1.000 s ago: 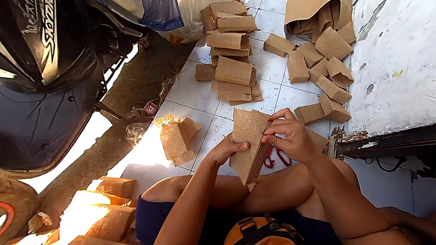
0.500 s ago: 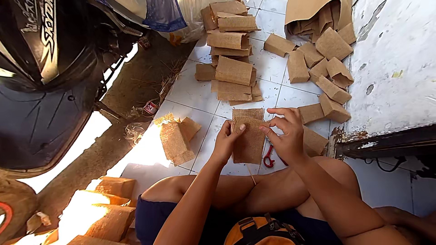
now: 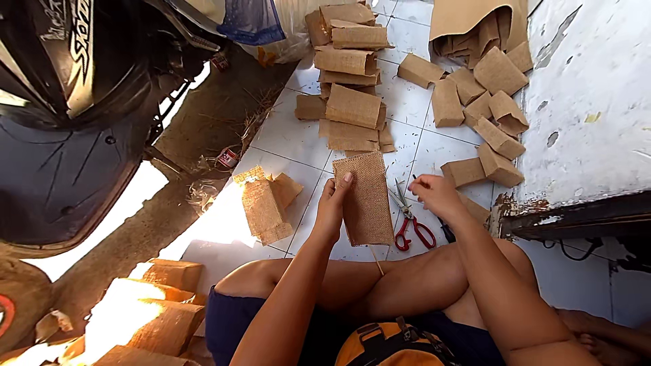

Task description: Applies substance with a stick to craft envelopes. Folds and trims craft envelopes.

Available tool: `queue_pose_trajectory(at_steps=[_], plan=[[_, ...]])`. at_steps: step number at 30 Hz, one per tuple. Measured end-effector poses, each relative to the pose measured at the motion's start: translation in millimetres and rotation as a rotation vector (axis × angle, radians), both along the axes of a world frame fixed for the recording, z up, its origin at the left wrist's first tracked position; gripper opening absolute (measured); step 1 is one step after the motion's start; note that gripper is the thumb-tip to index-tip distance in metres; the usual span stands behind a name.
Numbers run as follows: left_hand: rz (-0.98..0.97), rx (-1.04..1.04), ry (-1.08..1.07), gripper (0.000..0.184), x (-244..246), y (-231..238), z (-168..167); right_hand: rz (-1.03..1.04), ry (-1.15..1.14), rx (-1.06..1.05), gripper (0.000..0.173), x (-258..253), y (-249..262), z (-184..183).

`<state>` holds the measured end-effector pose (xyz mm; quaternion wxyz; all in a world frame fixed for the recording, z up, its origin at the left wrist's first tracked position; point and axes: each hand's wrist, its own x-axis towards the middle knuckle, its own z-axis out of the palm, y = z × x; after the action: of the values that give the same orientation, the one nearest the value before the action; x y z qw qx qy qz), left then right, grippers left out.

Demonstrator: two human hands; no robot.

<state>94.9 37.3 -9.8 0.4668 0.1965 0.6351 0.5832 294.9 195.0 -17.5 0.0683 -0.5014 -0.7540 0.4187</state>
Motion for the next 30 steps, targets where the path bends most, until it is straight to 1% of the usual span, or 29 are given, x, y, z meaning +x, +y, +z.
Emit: queue_pose_trajectory(at_steps=[3, 5, 6, 8, 10, 12, 14, 16, 18, 20, 22, 24, 25, 26, 27, 28, 30], plan=[[0.007, 0.021, -0.007, 0.062, -4.4, -2.1, 3.4, 0.192, -0.612, -0.151, 0.049, -6.6, 1.3, -34.4], [0.027, 0.048, -0.024, 0.060, -6.9, -3.1, 6.9, 0.325, -0.880, -0.253, 0.062, -18.0, -8.7, -57.1], [0.041, 0.064, -0.029, 0.058, -7.7, -2.7, 8.5, 0.360, -0.963, -0.282, 0.070, -21.4, -14.5, -68.8], [0.067, 0.111, -0.047, 0.051, -10.8, -0.7, 10.5, 0.350, -1.057, -0.288, 0.083, -25.5, -24.5, -82.6], [0.090, 0.145, -0.069, 0.049, -14.5, -3.2, 11.6, 0.356, -1.118, -0.232, 0.084, -28.7, -30.8, -87.3], [0.113, 0.184, -0.096, 0.043, -18.1, -4.3, 12.7, 0.383, -1.158, -0.173, 0.077, -28.4, -34.7, -90.3], [0.127, 0.197, -0.118, 0.043, -21.9, -5.5, 16.0, 0.350, -1.149, -0.148, 0.064, -26.1, -36.7, -89.1], [0.122, 0.195, -0.125, 0.046, -24.2, -7.6, 19.3, 0.267, -1.080, -0.177, 0.057, -19.1, -33.1, -89.6], [0.121, 0.157, -0.120, 0.055, -25.7, -12.1, 24.5, 0.118, -0.911, -0.310, 0.055, -11.8, -20.9, -93.5], [0.126, 0.130, -0.141, 0.061, -27.4, -15.7, 27.5, -0.105, -0.616, -0.548, 0.047, -2.6, -7.9, -97.4], [0.144, 0.153, -0.176, 0.062, -31.0, -15.5, 26.9, -0.284, -0.306, -0.720, 0.038, -0.7, -2.3, -85.9], [0.166, 0.189, -0.224, 0.060, -34.1, -13.6, 26.4, -0.383, -0.034, -0.804, 0.032, 0.6, -5.0, -64.3], [0.179, 0.195, -0.240, 0.059, -35.1, -12.7, 26.1, -0.387, 0.082, -0.841, 0.028, 3.7, -9.4, -53.1], [0.192, 0.193, -0.250, 0.060, -35.8, -11.9, 26.0, -0.365, 0.178, -0.860, 0.023, 7.6, -16.9, -42.2], [0.204, 0.187, -0.254, 0.060, -36.5, -11.5, 25.3, -0.334, 0.249, -0.835, 0.018, 11.5, -27.2, -33.2], [0.214, 0.185, -0.262, 0.060, -37.2, -11.1, 23.7, -0.315, 0.299, -0.767, 0.016, 14.7, -39.1, -26.9], [0.228, 0.172, -0.261, 0.062, -37.2, -9.1, 20.4, -0.296, 0.375, -0.565, 0.020, 18.1, -62.1, -19.4]])
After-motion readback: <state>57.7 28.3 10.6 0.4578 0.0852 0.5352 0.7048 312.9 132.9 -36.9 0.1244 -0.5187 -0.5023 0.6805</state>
